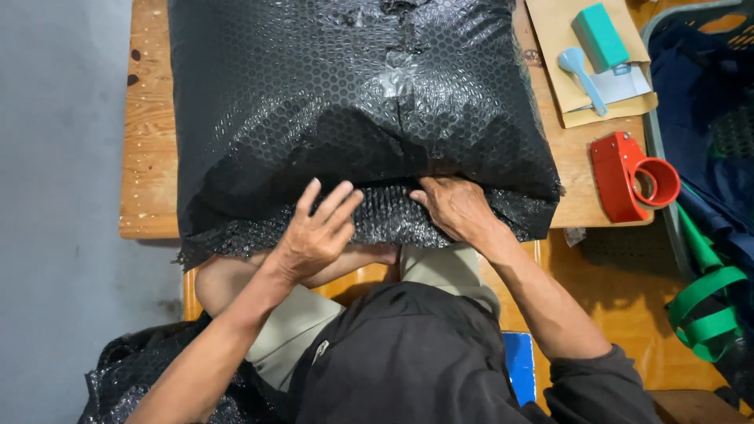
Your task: Wrapping a large item in black bubble wrap and securing it with red packing tape.
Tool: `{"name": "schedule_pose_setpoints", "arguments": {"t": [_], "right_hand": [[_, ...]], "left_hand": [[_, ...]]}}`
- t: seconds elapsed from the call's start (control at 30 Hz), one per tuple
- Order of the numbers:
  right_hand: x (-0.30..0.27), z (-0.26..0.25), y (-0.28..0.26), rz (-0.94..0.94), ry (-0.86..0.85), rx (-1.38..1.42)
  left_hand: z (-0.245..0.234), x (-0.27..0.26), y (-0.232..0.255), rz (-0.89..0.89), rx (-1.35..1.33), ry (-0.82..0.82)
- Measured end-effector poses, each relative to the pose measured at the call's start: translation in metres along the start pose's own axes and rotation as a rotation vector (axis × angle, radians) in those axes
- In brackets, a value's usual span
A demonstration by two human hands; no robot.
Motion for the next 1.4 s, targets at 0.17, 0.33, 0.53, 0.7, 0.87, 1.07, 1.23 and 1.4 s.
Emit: {"name": "schedule_pose_setpoints", "arguments": {"t": [0.17,0.33,0.53,0.7,0.87,1.07,1.23,1.4], "right_hand": [[-0.001,0.004,0.002,0.018,-0.011,-0.006],[0.001,0.000,0.004,0.003,-0.027,0.012],[-0.005,-0.033,-0.003,-0.049,-0.056,0.093],[-0.017,-0.063,-0.024,-0.163,0.097,0.144],[-0.027,-0.023,-0.027,-0.371,0.591,-0.134],[-0.007,-0.038,-0.023,-0.420,0.760,-0.148],[0.011,-0.070,-0.017,-0.435,0.713,-0.111],[0.022,-0.073,-0.012,-0.437,0.725,-0.103]], "left_hand": [[-0.015,0.043,-0.024,0.043,0.047,0.063],[-0.017,0.059,-0.035,0.010,0.001,0.073],[-0.018,0.066,-0.041,-0.081,-0.049,0.068],[-0.015,0.062,-0.045,-0.139,-0.097,0.041],[-0.017,0.065,-0.045,-0.184,-0.121,0.049],[-0.018,0.062,-0.045,-0.191,-0.132,0.039],[-0.021,0.062,-0.045,-0.230,-0.160,0.000],[-0.021,0.063,-0.046,-0.251,-0.170,-0.025]]}}
Point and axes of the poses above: each hand's wrist, its own x-axis towards the middle knuckle, its own z-axis out of the palm, y = z × x, the point moved 1 cm from there along x, towards the middle knuckle, and after that the axes turned 14 degrees about y, right-handed, at the moved point
